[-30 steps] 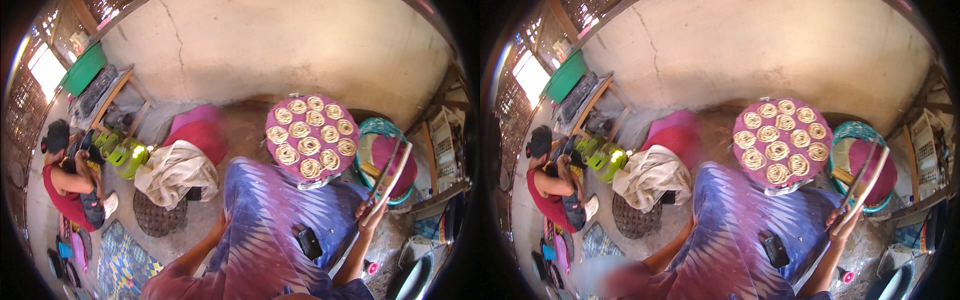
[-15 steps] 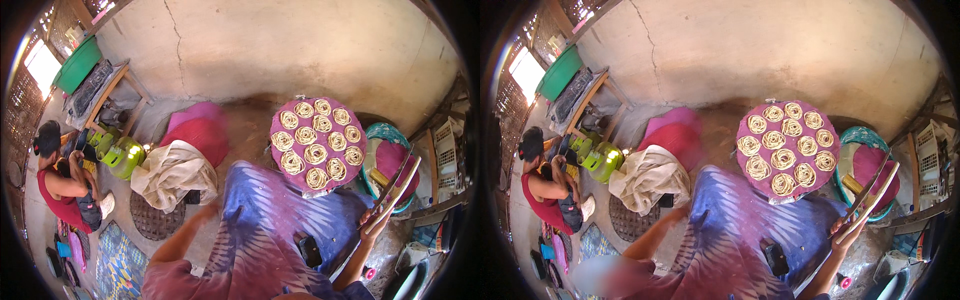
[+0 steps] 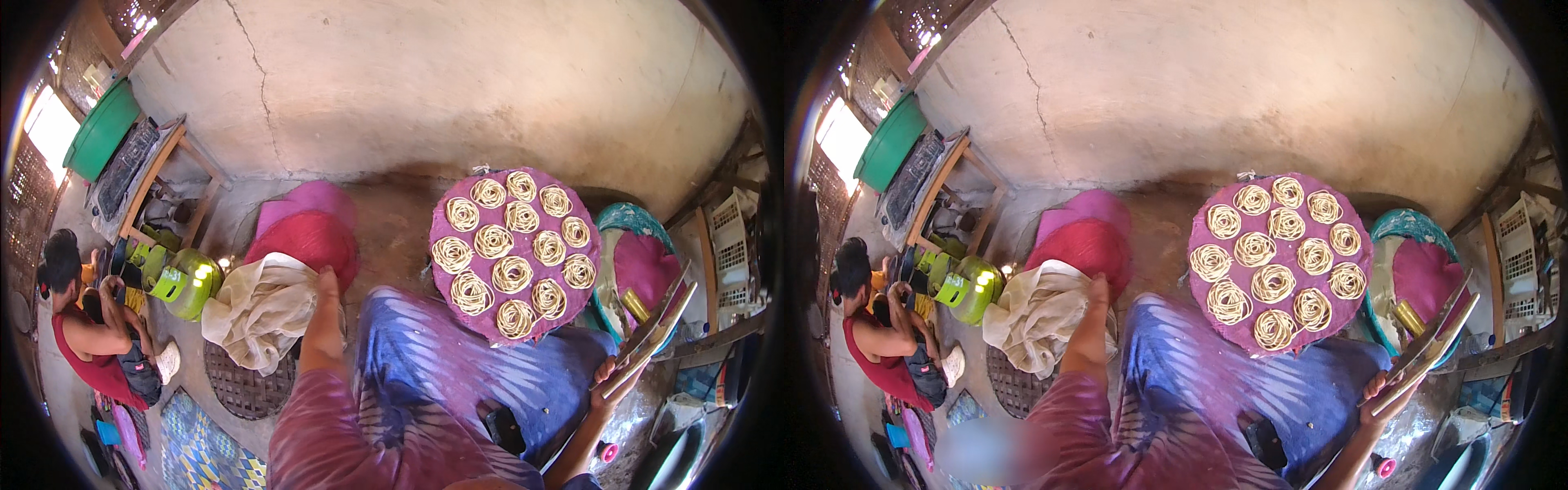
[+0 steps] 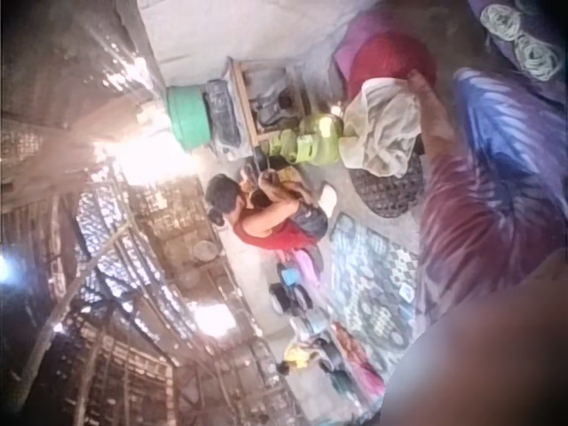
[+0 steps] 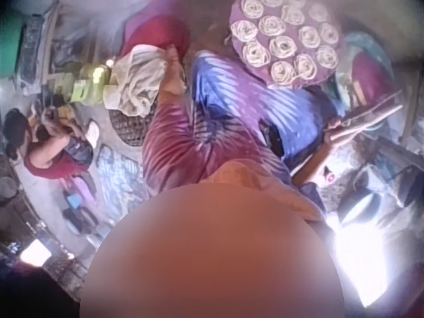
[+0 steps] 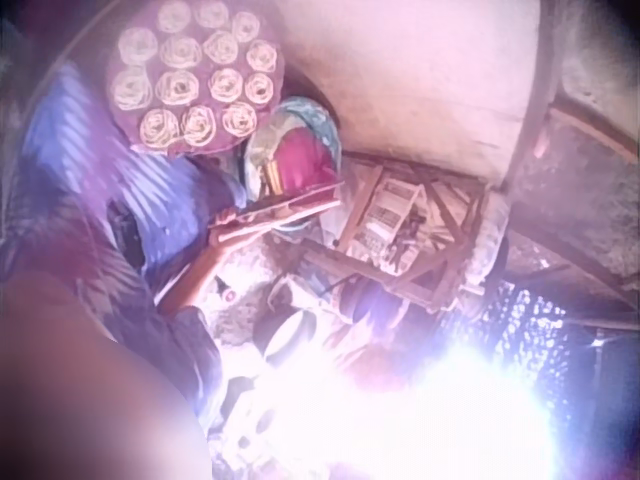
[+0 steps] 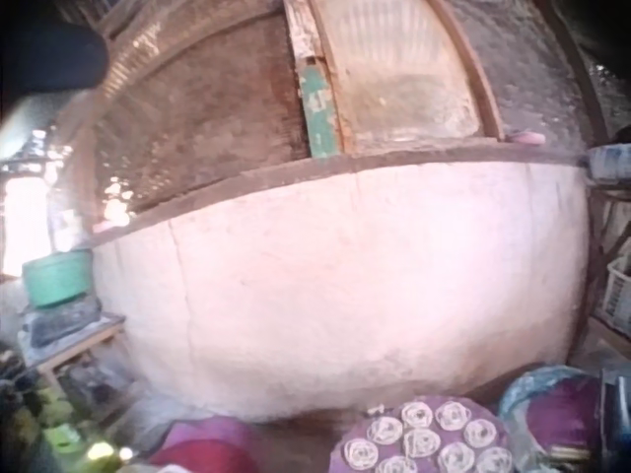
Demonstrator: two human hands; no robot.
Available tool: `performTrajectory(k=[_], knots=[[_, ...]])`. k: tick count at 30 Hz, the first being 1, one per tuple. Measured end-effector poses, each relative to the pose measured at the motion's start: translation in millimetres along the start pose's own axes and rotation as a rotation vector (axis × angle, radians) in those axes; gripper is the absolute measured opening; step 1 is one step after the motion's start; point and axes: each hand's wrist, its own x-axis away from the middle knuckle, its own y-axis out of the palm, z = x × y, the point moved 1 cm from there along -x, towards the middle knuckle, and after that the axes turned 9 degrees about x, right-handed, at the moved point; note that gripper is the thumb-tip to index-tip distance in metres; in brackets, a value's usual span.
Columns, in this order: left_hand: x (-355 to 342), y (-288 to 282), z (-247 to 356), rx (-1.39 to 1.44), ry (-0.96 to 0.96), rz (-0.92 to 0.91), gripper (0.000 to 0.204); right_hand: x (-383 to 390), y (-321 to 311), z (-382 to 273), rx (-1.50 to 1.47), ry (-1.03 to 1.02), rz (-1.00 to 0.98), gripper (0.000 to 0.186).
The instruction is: The person uses a handheld noodle press to extrude dough into thin strands, then coils the strands into small nests on a red tray. They repeatedly refill the press with dough from a nearby bowl and continue forming more noodle nests.
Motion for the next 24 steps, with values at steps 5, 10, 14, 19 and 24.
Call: performTrajectory(k=[5, 10, 14, 19, 24], knots=[[5.9, -87.8, 53.3, 0.381, 0.361, 0.237, 0.018, 0.2, 3.5, -1.1, -0.040, 0.034, -0.007, 0.073], [47.0, -210.7, 207.9, 0.592, 0.721, 0.310, 0.017, 1.5, 5.2, -2.3, -0.081, 0.042, -0.034, 0.074], [125.3, -265.0, 340.7, 0.304, 0.826, 0.101, 0.035, 2.0, 1.5, -3.4, -0.078, 0.030, -0.042, 0.072], [218.1, -248.3, 438.3, 0.192, 1.109, -0.053, 0.041, 3.9, -7.6, -4.3, -0.170, 0.057, -0.089, 0.068], [278.7, -166.9, 480.0, 0.110, 1.324, -0.024, 0.044, 4.0, -15.6, -3.8, -0.217, 0.061, -0.109, 0.070]])
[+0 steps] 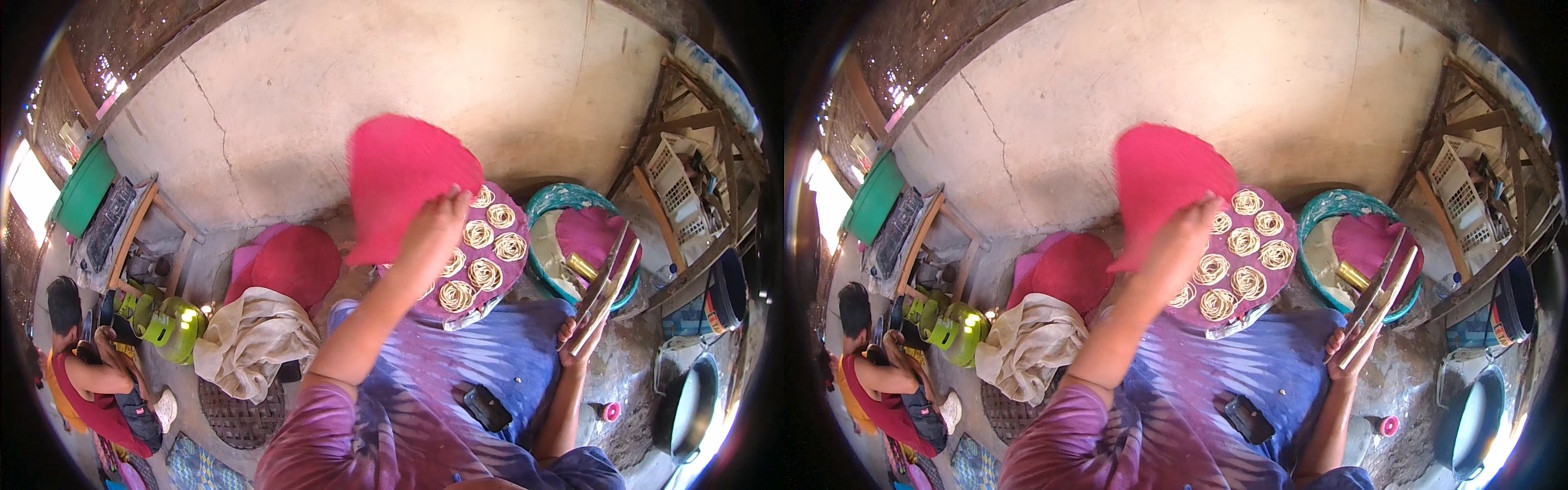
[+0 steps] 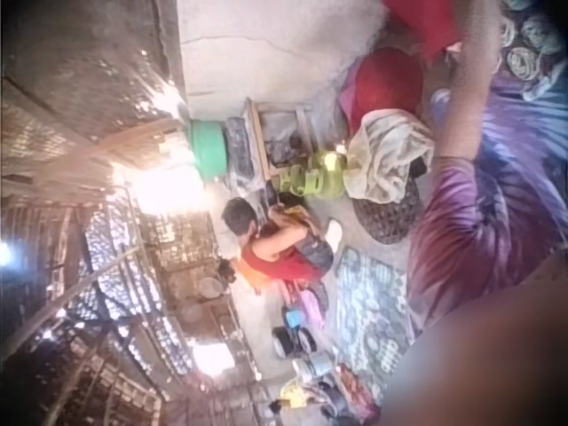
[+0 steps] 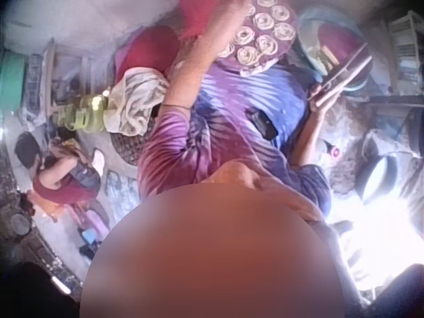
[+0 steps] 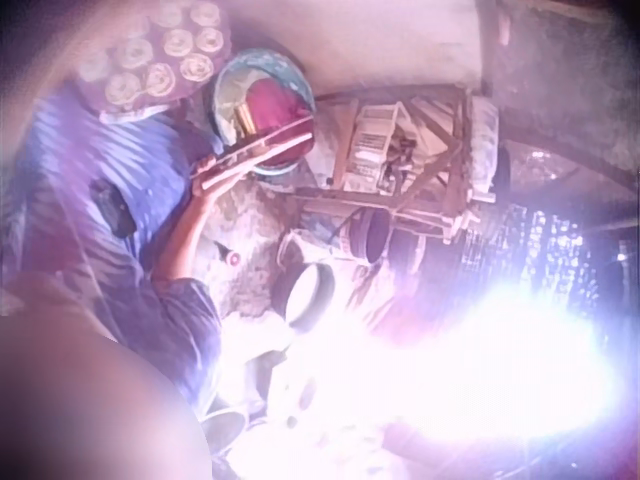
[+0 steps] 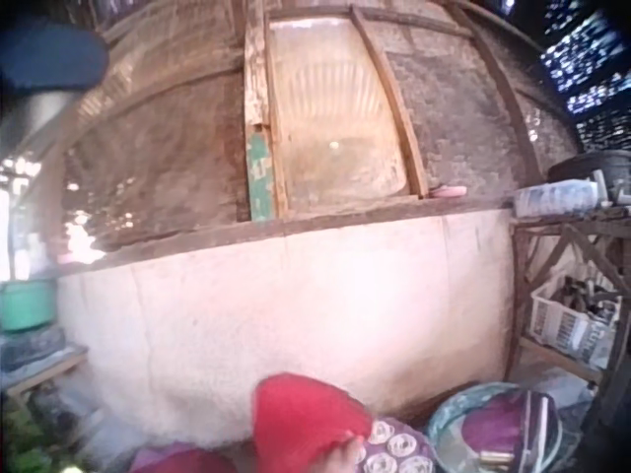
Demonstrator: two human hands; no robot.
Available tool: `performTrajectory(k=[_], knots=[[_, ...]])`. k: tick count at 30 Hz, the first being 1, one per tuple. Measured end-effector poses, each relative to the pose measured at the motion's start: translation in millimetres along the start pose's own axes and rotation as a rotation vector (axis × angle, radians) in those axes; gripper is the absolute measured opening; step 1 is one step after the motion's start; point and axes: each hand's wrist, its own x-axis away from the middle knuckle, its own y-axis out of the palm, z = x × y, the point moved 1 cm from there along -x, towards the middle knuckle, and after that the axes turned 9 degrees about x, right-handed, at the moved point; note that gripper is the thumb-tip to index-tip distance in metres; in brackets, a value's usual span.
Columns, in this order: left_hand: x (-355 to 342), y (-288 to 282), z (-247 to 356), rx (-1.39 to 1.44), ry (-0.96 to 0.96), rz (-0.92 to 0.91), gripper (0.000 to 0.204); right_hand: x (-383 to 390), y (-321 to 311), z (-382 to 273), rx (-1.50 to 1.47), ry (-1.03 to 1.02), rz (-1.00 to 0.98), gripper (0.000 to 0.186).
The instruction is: The person uses a handheld noodle press to extrude dough into thin strands, then coils the strands into small nests on a red tray. They repeatedly refill the press with dough from a nearby bowl and continue forming more noodle nests.
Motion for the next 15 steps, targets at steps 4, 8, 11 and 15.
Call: performTrajectory(k=[4, 8, 11, 15], knots=[[-2.2, 84.5, 30.2, -0.085, -0.066, -0.161, 0.032, -2.4, -5.6, 0.8, -0.026, 0.010, -0.029, 0.073], [2.4, 143.7, 40.5, -0.027, -0.140, -0.183, 0.025, -3.0, -10.6, 2.1, -0.038, 0.007, -0.051, 0.074], [2.6, 157.4, 43.3, -0.046, -0.149, -0.117, 0.026, -2.6, -12.9, 2.5, -0.048, 0.012, -0.037, 0.075], [-3.8, 146.8, 49.5, 0.034, -0.189, -0.093, 0.022, -3.6, -14.9, 1.7, -0.076, 0.035, -0.057, 0.075]])
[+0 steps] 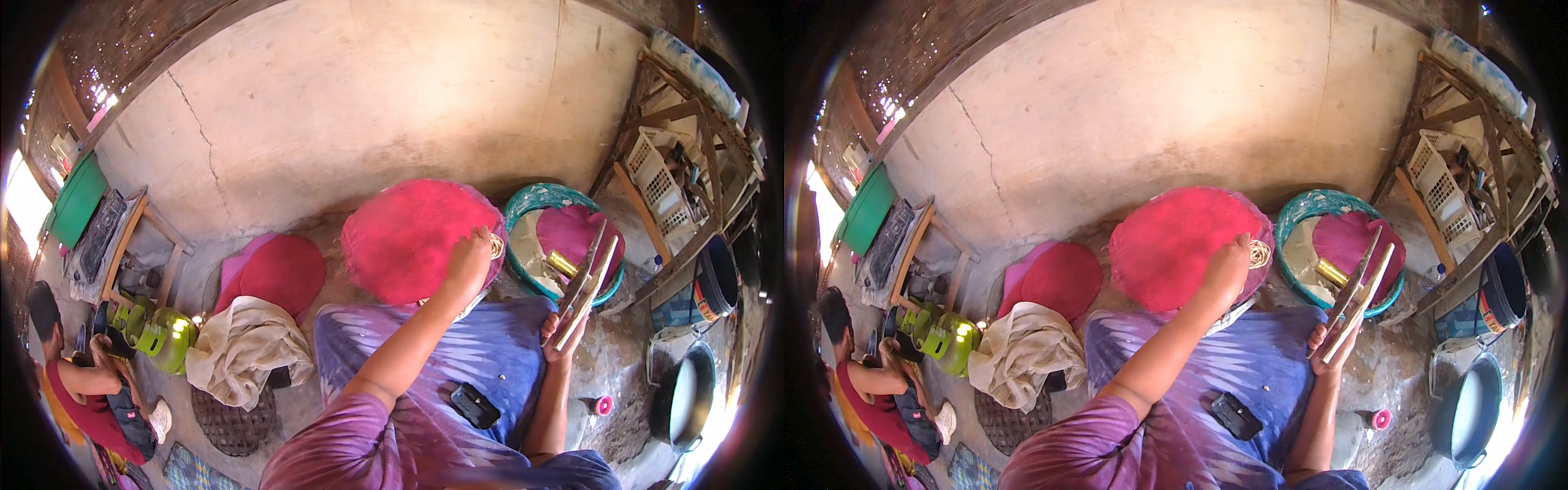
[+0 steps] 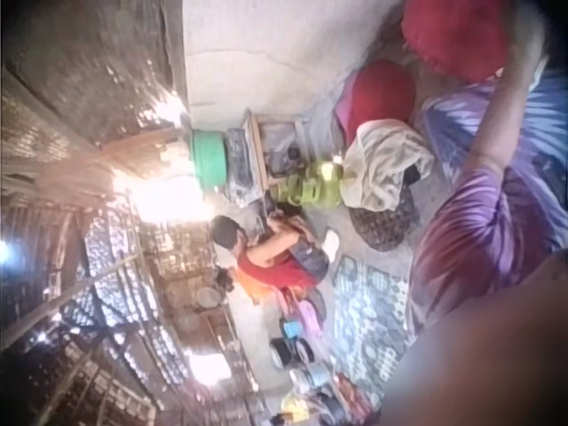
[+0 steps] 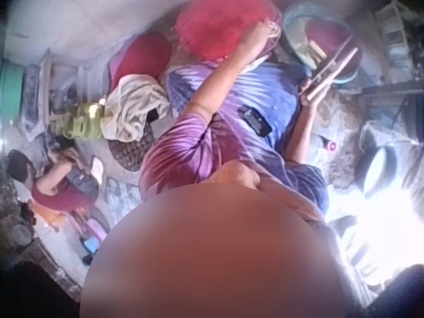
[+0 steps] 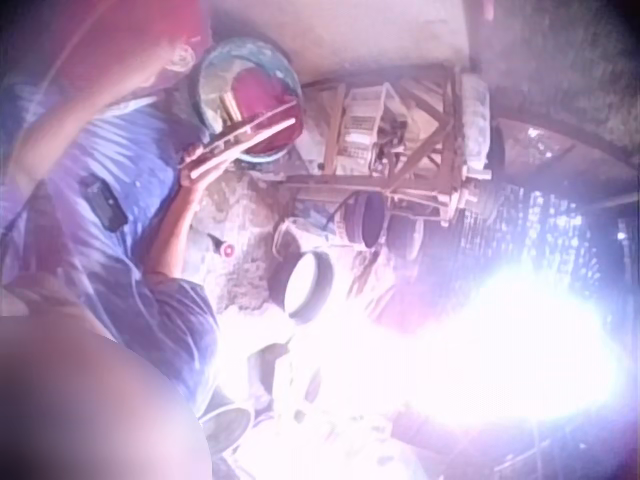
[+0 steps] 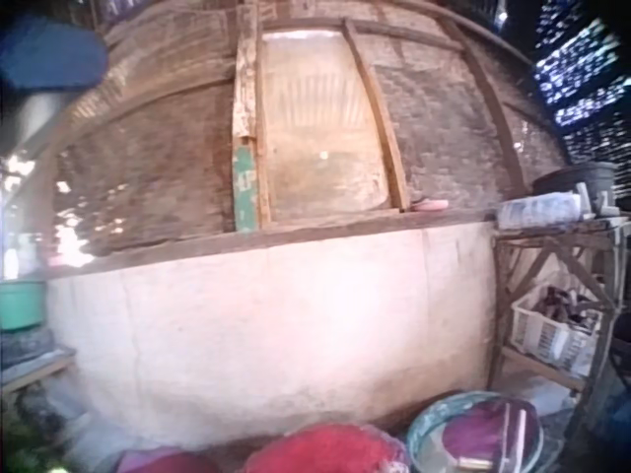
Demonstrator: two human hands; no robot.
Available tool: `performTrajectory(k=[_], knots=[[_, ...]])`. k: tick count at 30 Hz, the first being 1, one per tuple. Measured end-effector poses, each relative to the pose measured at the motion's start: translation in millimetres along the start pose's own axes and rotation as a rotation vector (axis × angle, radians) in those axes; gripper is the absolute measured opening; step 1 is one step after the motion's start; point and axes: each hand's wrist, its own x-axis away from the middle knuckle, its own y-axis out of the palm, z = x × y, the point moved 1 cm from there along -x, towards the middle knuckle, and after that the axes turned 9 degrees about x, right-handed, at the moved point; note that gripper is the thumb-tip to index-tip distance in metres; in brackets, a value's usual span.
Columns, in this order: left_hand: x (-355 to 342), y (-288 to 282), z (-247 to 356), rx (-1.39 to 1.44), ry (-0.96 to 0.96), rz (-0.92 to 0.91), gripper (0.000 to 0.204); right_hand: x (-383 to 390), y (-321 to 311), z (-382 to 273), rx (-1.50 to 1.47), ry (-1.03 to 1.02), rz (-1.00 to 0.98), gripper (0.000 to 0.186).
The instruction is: The person uses a handheld noodle press to extrude dough into thin strands, then coils the strands into small nests on a red tray. They repeatedly refill the press with dough from a nearby bowl and continue forming more noodle nests.
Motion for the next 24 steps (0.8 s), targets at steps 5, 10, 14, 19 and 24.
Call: performTrajectory(k=[5, 10, 14, 19, 24], knots=[[-8.7, -9.5, 10.6, 0.071, 0.011, -0.035, 0.030, -1.4, -1.3, 0.0, 0.001, -0.013, -0.018, 0.074], [-8.1, 4.1, 11.2, 0.282, 0.022, -0.109, 0.048, 1.9, 7.4, -2.0, 0.042, -0.012, 0.007, 0.075], [-18.8, -25.2, 1.3, 0.869, -0.023, -0.123, 0.063, 14.2, 32.2, -15.4, 0.298, 0.045, 0.001, 0.079], [-34.3, -124.6, 0.3, 1.684, -0.078, -0.138, 0.080, 35.4, 106.3, -32.5, 0.659, 0.366, -0.414, 0.084], [-26.5, -198.1, -23.7, 2.289, 0.079, -0.141, 0.074, 14.6, 208.9, -48.8, 0.996, 0.576, -0.753, 0.074]])
